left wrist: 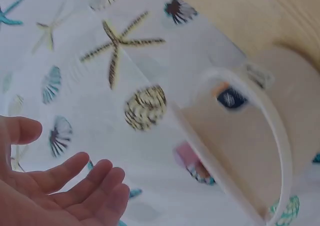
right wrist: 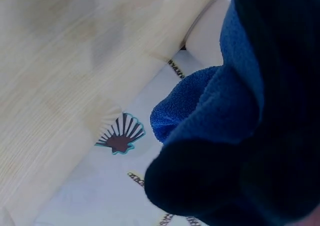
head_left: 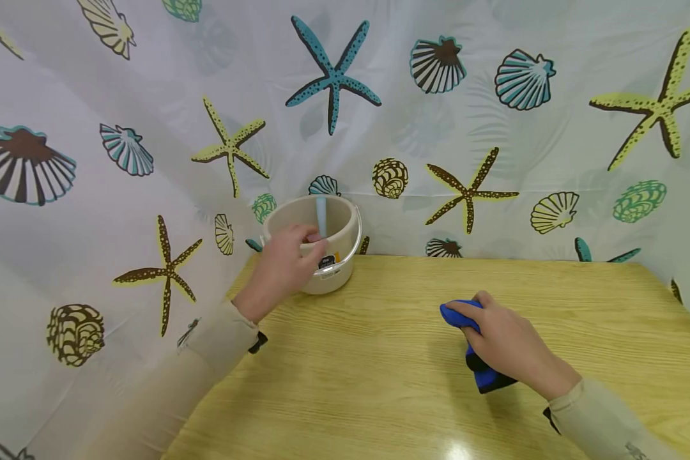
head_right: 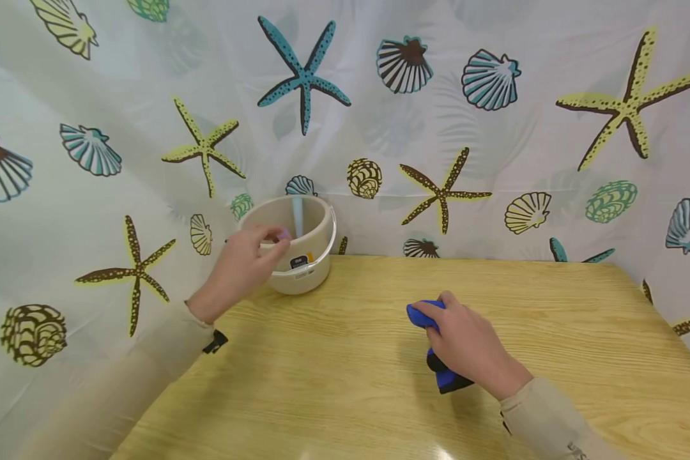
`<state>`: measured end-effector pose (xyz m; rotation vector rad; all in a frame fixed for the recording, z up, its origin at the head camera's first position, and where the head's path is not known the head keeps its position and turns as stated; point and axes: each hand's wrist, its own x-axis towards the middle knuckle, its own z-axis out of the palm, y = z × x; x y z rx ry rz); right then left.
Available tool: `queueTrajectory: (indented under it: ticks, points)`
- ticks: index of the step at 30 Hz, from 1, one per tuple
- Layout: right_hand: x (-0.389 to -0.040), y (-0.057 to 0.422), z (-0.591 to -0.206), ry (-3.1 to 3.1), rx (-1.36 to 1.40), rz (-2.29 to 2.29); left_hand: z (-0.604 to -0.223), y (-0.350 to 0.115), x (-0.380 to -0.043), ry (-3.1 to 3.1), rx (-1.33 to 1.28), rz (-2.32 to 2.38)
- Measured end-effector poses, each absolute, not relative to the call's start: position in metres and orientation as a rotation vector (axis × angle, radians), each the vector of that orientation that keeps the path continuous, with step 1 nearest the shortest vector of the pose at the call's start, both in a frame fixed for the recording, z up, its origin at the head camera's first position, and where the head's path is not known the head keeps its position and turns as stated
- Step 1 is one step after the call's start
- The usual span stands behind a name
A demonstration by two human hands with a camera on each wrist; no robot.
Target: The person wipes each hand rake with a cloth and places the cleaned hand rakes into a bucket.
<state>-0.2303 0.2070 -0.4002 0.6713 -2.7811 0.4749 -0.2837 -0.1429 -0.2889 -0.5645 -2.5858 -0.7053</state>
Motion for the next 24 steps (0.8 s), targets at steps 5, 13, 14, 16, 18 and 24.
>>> queueTrajectory:
  ticks: [5,13,14,16,18,24]
  points:
    - [-0.254,0.211,-0.404,-2.838,0.630,0.488,-0.318,-0.122,-0.245,-2.518,-0.694,-0.671]
    - [-0.296,0.213,-0.423,-3.047,0.588,0.518,-0.355,-0.096,-0.219,-2.516,-0.805,-0.676]
    - [-0.301,0.213,-0.427,-3.079,0.572,0.508,-0.359,-0.094,-0.218,-2.528,-0.812,-0.674]
    - [-0.310,0.210,-0.435,-3.138,0.550,0.478,-0.365,-0.091,-0.217,-2.561,-0.811,-0.674]
    - [-0.316,0.208,-0.443,-3.188,0.523,0.421,-0.371,-0.089,-0.217,-2.593,-0.816,-0.681]
    - [-0.313,0.199,-0.446,-3.228,0.422,0.258,-0.385,-0.085,-0.222,-2.642,-0.824,-0.625]
